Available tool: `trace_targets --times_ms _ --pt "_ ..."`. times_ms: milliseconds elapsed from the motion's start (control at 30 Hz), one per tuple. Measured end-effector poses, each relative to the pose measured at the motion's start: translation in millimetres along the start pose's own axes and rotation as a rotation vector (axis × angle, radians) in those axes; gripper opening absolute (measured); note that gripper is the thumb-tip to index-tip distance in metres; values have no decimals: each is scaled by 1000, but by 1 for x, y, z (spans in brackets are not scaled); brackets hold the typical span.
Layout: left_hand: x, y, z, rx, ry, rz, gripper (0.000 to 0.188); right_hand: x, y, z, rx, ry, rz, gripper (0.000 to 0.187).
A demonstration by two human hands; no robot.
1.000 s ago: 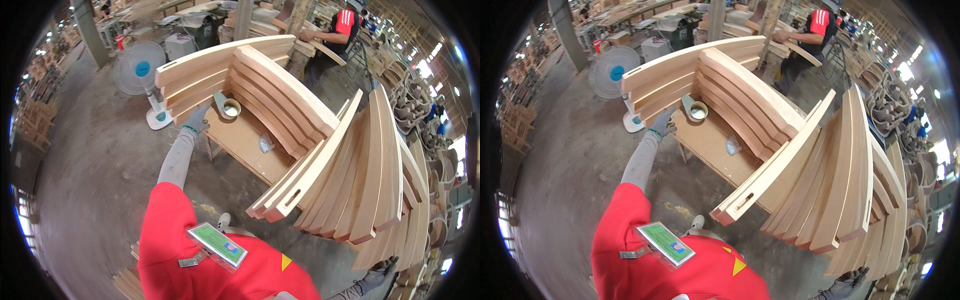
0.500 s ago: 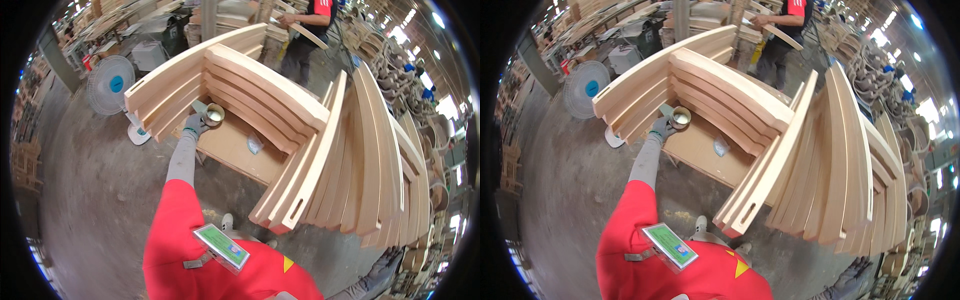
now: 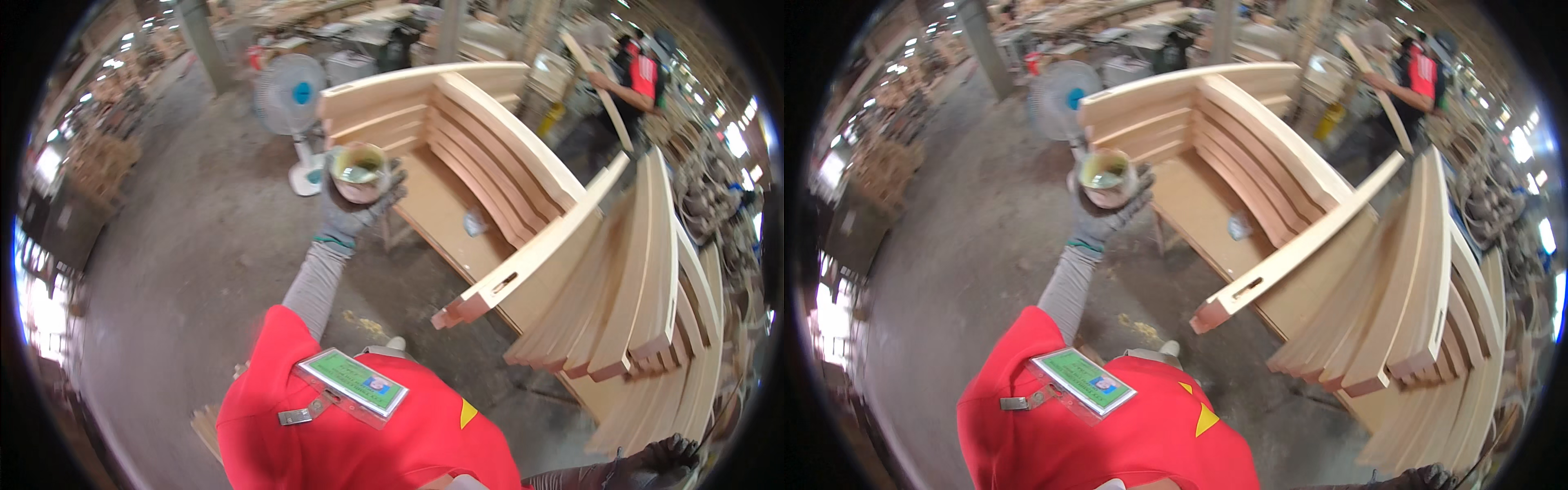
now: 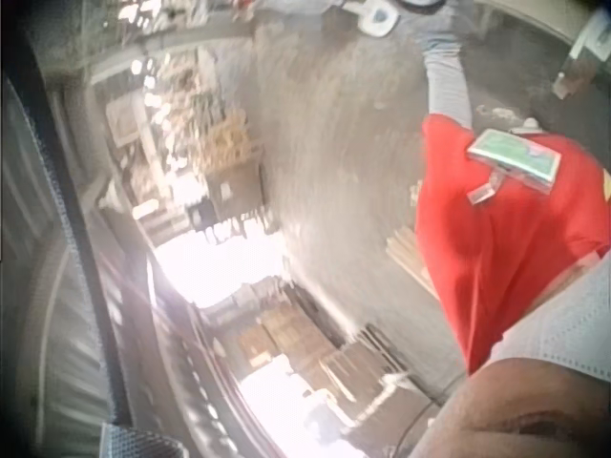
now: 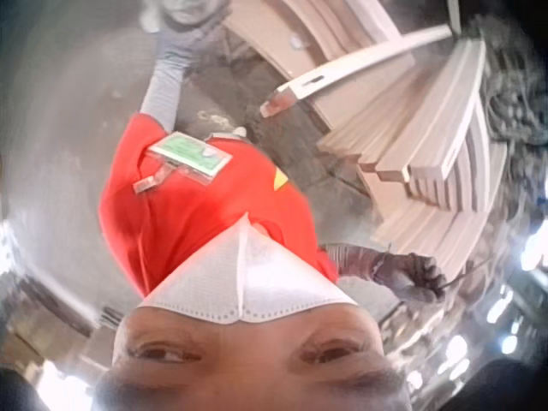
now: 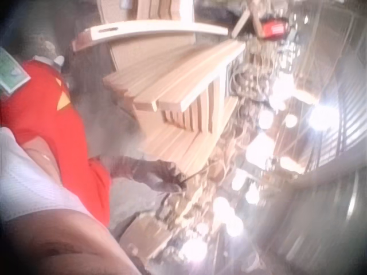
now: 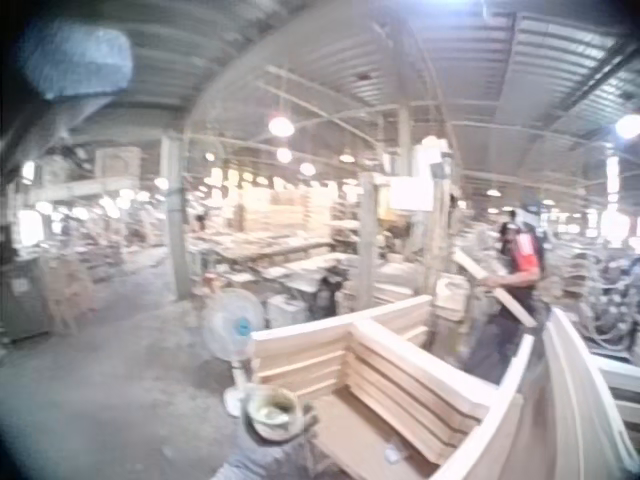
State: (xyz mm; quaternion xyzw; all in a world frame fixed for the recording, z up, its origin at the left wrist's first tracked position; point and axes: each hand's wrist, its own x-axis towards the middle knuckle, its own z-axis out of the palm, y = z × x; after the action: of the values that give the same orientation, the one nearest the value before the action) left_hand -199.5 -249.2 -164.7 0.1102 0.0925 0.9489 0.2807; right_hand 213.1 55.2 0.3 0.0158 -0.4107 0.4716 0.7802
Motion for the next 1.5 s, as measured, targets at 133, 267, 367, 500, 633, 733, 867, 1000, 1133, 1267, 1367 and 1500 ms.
trace_targets --times_ms 133,267,367,500,633,733,867,1000,1133,1267,1367,1500 --pt "-48 14 19 31 -137 59 82 -28 39 -38 -264 -215 229 41" --pt "-55 45 50 232 -106 160 66 -81 55 7 -163 -783 439 49" --pt "-68 79 39 301 -43 305 57 -97 69 50 -276 -1004 551 44" --pt "-33 108 13 269 -62 296 49 -111 80 86 -474 -942 648 40" --pt "11 156 -2 312 -174 228 51 -119 110 110 -636 -904 659 43" --pt "49 202 -35 348 -113 68 55 -117 141 132 -879 -952 631 53" --pt "87 230 -65 1727 -86 513 52 -113 188 118 -1363 -932 646 78" --pt "98 245 -82 1811 -329 420 59 -121 211 119 -1438 -1083 931 69" --pt "108 251 -100 1647 -236 327 54 -137 232 116 -1627 -1059 800 56" --pt "132 253 -96 717 -179 -159 48 -136 249 101 -1528 -1053 700 51" --pt "167 230 -85 1077 -170 11 43 -117 280 100 -1524 -1101 581 46" --pt "183 189 -52 1571 -341 492 61 -100 301 123 -1629 -1214 712 60"
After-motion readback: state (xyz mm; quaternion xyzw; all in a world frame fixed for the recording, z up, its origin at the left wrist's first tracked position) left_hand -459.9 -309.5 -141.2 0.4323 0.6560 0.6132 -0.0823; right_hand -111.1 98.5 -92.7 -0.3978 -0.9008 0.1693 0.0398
